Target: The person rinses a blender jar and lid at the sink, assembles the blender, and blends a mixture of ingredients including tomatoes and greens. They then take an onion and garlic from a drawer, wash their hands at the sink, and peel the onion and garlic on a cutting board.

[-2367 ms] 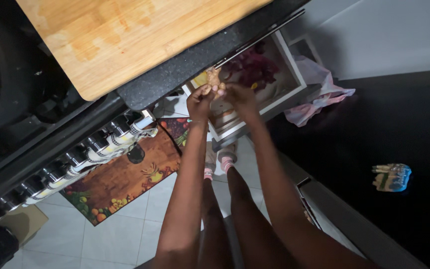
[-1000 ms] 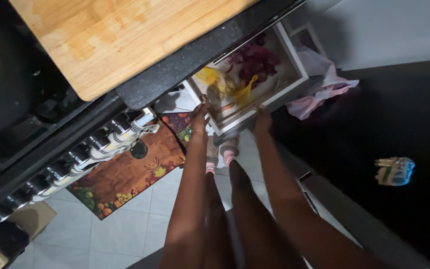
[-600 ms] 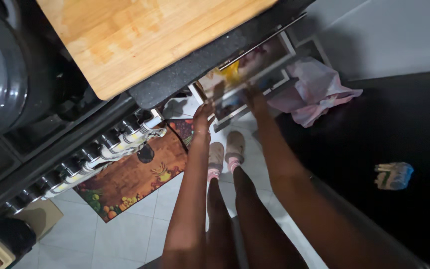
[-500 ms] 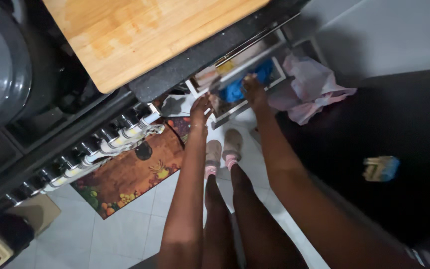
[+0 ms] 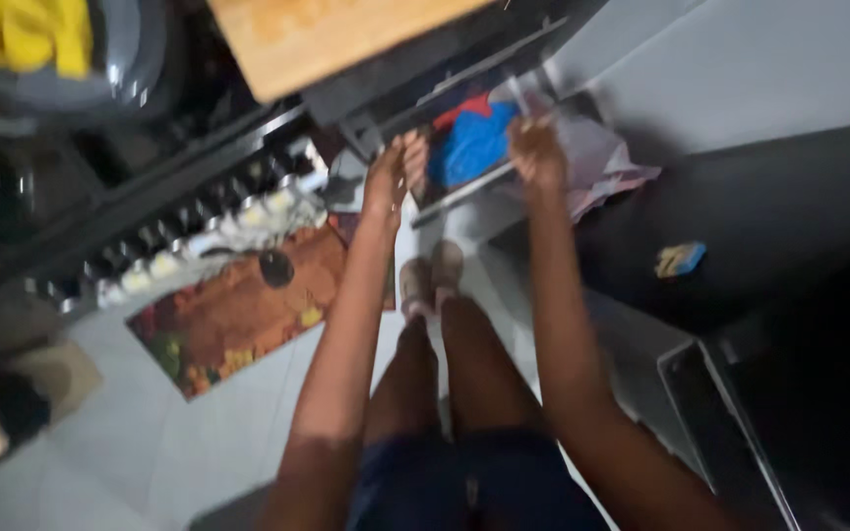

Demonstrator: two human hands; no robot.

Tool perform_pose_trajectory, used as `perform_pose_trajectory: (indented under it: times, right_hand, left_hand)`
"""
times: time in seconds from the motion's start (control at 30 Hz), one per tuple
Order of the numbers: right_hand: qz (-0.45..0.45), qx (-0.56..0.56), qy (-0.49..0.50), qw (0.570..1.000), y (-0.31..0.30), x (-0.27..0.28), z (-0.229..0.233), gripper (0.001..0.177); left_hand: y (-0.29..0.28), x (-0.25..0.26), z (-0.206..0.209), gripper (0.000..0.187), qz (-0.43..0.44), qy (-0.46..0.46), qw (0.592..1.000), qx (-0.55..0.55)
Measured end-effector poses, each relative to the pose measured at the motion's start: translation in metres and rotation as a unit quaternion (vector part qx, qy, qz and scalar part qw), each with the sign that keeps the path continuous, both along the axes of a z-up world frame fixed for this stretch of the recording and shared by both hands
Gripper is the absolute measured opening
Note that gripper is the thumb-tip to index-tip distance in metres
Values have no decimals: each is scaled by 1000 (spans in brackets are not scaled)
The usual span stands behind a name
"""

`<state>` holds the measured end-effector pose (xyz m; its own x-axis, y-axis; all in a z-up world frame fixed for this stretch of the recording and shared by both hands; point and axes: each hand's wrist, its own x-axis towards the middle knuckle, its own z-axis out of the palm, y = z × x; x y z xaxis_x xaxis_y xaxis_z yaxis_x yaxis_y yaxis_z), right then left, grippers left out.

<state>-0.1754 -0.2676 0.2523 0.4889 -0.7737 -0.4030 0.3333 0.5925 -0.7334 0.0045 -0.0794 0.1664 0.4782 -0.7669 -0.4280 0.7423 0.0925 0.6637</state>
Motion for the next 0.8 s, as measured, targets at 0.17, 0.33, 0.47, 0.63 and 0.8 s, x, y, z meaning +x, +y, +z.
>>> perform_pose_trajectory:
  times: [0.17,0.33,0.47,0.63,0.8]
  right_hand:
    - [26,-81,88,992,1,-12,43,52]
    - [4,-109,78,991,5,-12,61,56]
    - [62,-143,2,988,-4,9,82,55]
    - [55,-162,41,984,-5,48,119,50]
    - [91,-178,8,980,3,86,162,47]
  left_hand:
    - [-5,2,16,55,4,28,999,-32]
    - [-28,-15,53,55,17,16,999,-42]
    - [-35,-15,102,56,4,-35,998,-46]
    - [-46,20,148,56,12,-49,996,-77]
    - [-37,53,183,56,50,-91,990,-96]
